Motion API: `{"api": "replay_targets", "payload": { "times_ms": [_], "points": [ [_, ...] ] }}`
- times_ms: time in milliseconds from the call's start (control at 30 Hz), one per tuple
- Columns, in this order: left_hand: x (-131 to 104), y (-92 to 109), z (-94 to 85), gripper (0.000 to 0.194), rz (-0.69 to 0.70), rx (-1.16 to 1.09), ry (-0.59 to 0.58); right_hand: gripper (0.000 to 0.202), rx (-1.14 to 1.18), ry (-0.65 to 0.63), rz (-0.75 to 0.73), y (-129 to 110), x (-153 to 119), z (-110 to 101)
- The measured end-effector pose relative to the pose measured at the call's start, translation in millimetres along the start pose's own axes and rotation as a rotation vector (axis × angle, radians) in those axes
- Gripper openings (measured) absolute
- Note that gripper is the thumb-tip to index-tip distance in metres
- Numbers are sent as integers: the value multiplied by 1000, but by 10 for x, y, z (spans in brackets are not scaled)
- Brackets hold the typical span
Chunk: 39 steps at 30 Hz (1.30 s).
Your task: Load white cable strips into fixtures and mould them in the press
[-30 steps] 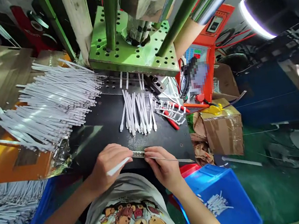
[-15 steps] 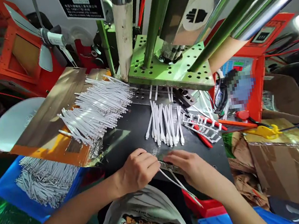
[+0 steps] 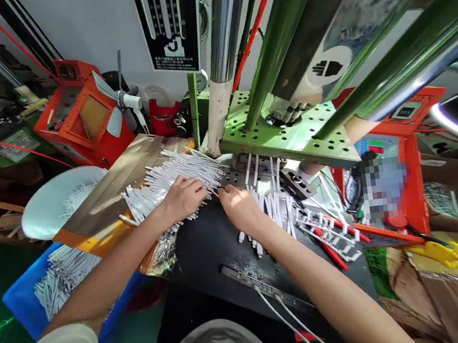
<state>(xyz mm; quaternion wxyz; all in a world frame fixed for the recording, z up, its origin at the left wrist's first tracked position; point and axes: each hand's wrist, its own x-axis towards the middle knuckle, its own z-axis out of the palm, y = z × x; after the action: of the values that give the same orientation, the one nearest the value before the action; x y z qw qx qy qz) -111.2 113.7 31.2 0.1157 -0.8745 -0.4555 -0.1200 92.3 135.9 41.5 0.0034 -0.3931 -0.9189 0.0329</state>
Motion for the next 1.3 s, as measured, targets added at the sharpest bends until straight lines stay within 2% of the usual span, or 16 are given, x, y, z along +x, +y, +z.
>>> {"api": "replay_targets", "payload": {
  "times_ms": [100,233,300,400,467,533,633,767,900,1300],
  "points": [
    [-44,178,-93,11,-57,-266,111,21,141,40,76,162,-649,43],
    [-15,464,-276,6,-167,-716,236,15,543,265,188,214,-1628,143],
    [29,624,-365,10,-236,-944,231,11,668,378,257,146,-1997,227],
    [70,846,-464,10,-317,-1289,152,10,751,511,278,-5,-2309,380],
    [48,958,-478,17,-366,-1444,96,13,750,564,263,-94,-2387,470],
    [-27,1045,-431,21,-426,-1503,69,14,713,593,275,-147,-2417,532],
    [-229,1172,-271,19,-433,-1337,85,13,656,589,274,-166,-2447,573],
    [-507,1407,-50,14,-214,-983,156,18,644,541,242,-158,-2482,580],
    [-604,1592,46,13,-55,-945,174,18,630,554,231,-169,-2474,591],
    [-614,1546,56,17,52,-781,138,22,549,565,111,-132,-2365,624]
  ]
}}
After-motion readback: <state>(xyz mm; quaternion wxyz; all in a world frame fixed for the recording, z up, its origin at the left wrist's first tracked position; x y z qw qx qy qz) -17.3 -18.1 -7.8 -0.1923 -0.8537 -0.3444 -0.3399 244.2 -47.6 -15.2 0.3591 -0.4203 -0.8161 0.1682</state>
